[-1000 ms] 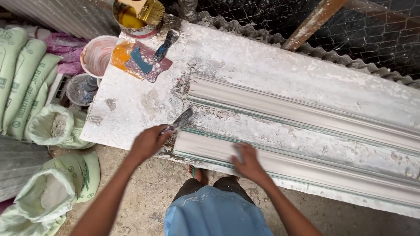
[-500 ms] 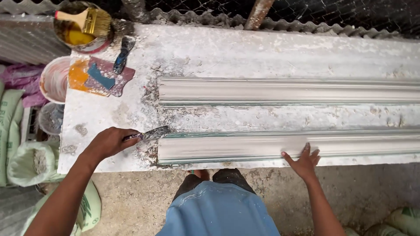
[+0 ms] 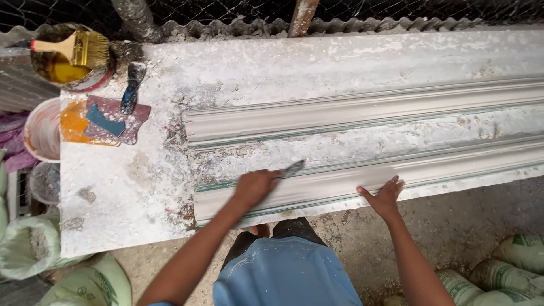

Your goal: Smoothing the edges of decorative plaster moldings using a putty knife to remove excess material and imperfections.

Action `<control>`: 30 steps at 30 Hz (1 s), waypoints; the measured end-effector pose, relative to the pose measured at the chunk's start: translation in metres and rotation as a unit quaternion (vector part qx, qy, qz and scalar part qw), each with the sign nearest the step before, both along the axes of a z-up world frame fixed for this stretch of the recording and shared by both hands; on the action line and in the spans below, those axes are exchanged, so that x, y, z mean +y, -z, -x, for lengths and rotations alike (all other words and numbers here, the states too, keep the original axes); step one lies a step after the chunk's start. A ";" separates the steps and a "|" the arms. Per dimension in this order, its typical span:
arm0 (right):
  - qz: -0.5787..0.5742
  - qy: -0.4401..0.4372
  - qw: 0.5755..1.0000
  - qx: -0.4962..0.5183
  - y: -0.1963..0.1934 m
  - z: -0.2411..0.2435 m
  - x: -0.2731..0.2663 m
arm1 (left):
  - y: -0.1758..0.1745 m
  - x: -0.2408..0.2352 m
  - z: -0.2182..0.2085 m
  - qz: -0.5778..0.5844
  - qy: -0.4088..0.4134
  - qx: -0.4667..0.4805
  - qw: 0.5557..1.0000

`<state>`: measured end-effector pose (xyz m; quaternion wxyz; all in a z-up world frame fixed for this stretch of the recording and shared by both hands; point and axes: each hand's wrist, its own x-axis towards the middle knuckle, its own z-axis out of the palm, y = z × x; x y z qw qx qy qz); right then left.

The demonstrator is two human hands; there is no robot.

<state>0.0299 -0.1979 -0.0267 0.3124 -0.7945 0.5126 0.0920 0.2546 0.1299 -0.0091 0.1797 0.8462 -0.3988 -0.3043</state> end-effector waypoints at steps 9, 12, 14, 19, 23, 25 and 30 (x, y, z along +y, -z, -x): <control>0.009 0.006 0.999 0.052 0.015 0.006 -0.011 | -0.047 0.057 -0.012 -0.026 0.219 -0.139 0.965; -0.003 0.016 0.999 0.035 0.016 0.009 -0.008 | -0.066 0.122 -0.032 -0.139 0.265 -0.128 0.945; -0.014 0.010 0.999 0.052 0.040 0.011 -0.022 | -0.028 0.151 -0.043 -0.168 0.309 -0.164 0.922; 0.013 -0.001 0.999 0.032 0.025 0.007 -0.013 | -0.060 0.075 -0.020 -0.131 0.302 -0.173 0.928; 0.031 -0.012 0.998 0.048 0.032 0.008 -0.016 | 0.021 -0.059 0.022 0.070 0.290 -0.207 0.932; 0.037 -0.009 0.998 0.053 0.031 0.008 -0.013 | 0.052 -0.124 0.044 0.110 0.287 -0.199 0.931; 0.024 -0.001 1.000 0.009 0.027 0.010 -0.010 | 0.020 -0.165 0.049 0.053 0.281 -0.148 0.947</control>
